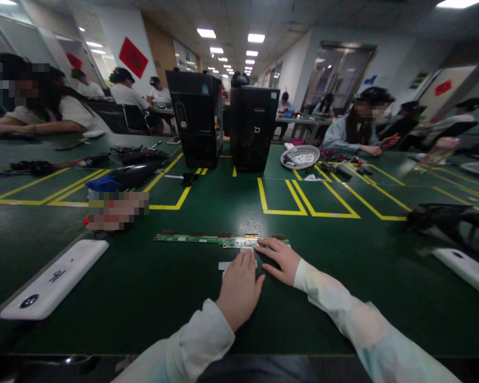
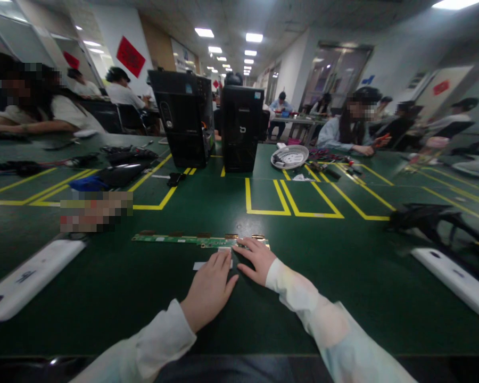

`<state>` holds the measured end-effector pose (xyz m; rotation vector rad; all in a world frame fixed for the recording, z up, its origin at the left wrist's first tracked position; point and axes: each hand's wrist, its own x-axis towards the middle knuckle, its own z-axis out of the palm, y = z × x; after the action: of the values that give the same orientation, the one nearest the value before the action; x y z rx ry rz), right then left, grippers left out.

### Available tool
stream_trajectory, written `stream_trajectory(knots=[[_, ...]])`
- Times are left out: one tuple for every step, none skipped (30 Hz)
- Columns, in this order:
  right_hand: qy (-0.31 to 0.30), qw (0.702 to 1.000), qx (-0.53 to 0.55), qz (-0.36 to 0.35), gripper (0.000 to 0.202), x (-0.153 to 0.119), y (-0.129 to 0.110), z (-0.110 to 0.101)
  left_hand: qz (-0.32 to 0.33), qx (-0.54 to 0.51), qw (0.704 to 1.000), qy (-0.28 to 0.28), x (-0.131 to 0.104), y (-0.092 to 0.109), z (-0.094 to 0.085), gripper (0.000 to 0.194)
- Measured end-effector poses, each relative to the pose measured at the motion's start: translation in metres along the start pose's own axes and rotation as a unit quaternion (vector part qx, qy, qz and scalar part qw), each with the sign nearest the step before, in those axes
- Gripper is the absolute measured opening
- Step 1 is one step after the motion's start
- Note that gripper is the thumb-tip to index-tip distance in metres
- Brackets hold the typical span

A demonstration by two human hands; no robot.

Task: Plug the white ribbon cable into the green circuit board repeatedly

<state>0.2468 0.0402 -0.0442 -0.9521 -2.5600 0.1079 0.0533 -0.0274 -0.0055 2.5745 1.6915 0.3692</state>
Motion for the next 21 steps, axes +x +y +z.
stream_trajectory(knots=[[-0.003,1.0,0.002,-0.001,0.05,0.0,0.0,0.0,0.005,-0.001,1.0,0.0,-0.001,-0.002,0.0,0.047],[-0.004,1.0,0.003,-0.002,0.05,0.0,0.001,0.0,0.009,-0.002,1.0,-0.001,-0.001,-0.004,0.0,0.046],[-0.004,1.0,0.004,-0.002,0.05,0.0,0.001,-0.001,0.014,-0.003,1.0,-0.001,-0.002,-0.006,-0.001,0.047],[-0.004,1.0,0.005,-0.003,0.05,0.0,0.001,-0.001,0.018,-0.005,1.0,-0.002,-0.002,-0.009,-0.001,0.047],[-0.004,1.0,0.006,-0.004,0.05,0.001,0.002,-0.002,0.022,-0.006,1.0,-0.002,-0.003,-0.01,-0.001,0.047],[-0.004,1.0,0.007,-0.004,0.05,0.001,0.002,-0.002,0.024,-0.007,1.0,-0.002,-0.003,-0.012,-0.002,0.048],[-0.005,1.0,0.008,-0.003,0.05,0.0,0.001,-0.003,0.026,-0.008,1.0,-0.002,-0.003,-0.013,-0.002,0.048],[-0.007,1.0,0.008,-0.002,0.05,0.0,0.001,-0.003,0.026,-0.008,1.0,-0.002,-0.003,-0.013,-0.002,0.048],[-0.01,1.0,0.009,0.001,0.049,0.0,0.001,-0.004,0.026,-0.009,1.0,-0.001,-0.003,-0.013,-0.001,0.047],[-0.012,1.0,0.01,0.003,0.049,0.0,0.0,-0.005,0.024,-0.01,1.0,0.0,-0.003,-0.013,-0.001,0.046],[-0.015,1.0,0.011,0.006,0.049,0.0,-0.001,-0.006,0.022,-0.011,1.0,0.001,-0.002,-0.013,0.0,0.046],[-0.016,1.0,0.012,0.007,0.049,0.0,-0.001,-0.007,0.02,-0.013,1.0,0.001,-0.002,-0.012,0.0,0.046],[-0.018,1.0,0.012,0.007,0.049,0.0,-0.002,-0.008,0.019,-0.015,1.0,0.003,-0.002,-0.012,0.001,0.046],[-0.019,1.0,0.011,0.007,0.049,0.001,-0.002,-0.009,0.017,-0.017,1.0,0.004,-0.002,-0.011,0.002,0.046],[-0.02,1.0,0.01,0.007,0.049,0.001,-0.003,-0.009,0.016,-0.02,1.0,0.006,-0.002,-0.011,0.002,0.046],[-0.021,1.0,0.009,0.006,0.049,0.001,-0.003,-0.01,0.015,-0.023,1.0,0.009,-0.003,-0.011,0.003,0.046],[-0.021,1.0,0.009,0.006,0.049,0.001,-0.004,-0.01,0.014,-0.026,0.999,0.013,-0.003,-0.01,0.003,0.045],[-0.02,1.0,0.009,0.007,0.049,0.001,-0.004,-0.01,0.013,-0.029,0.999,0.016,-0.003,-0.01,0.003,0.045],[-0.02,1.0,0.008,0.007,0.049,0.001,-0.004,-0.01,0.014,-0.034,0.999,0.02,-0.003,-0.01,0.002,0.045],[-0.019,1.0,0.007,0.008,0.049,0.001,-0.005,-0.01,0.015,-0.038,0.999,0.024,-0.002,-0.011,0.002,0.045],[-0.018,1.0,0.006,0.008,0.049,0.001,-0.005,-0.01,0.018,-0.042,0.999,0.028,-0.002,-0.012,0.0,0.045]])
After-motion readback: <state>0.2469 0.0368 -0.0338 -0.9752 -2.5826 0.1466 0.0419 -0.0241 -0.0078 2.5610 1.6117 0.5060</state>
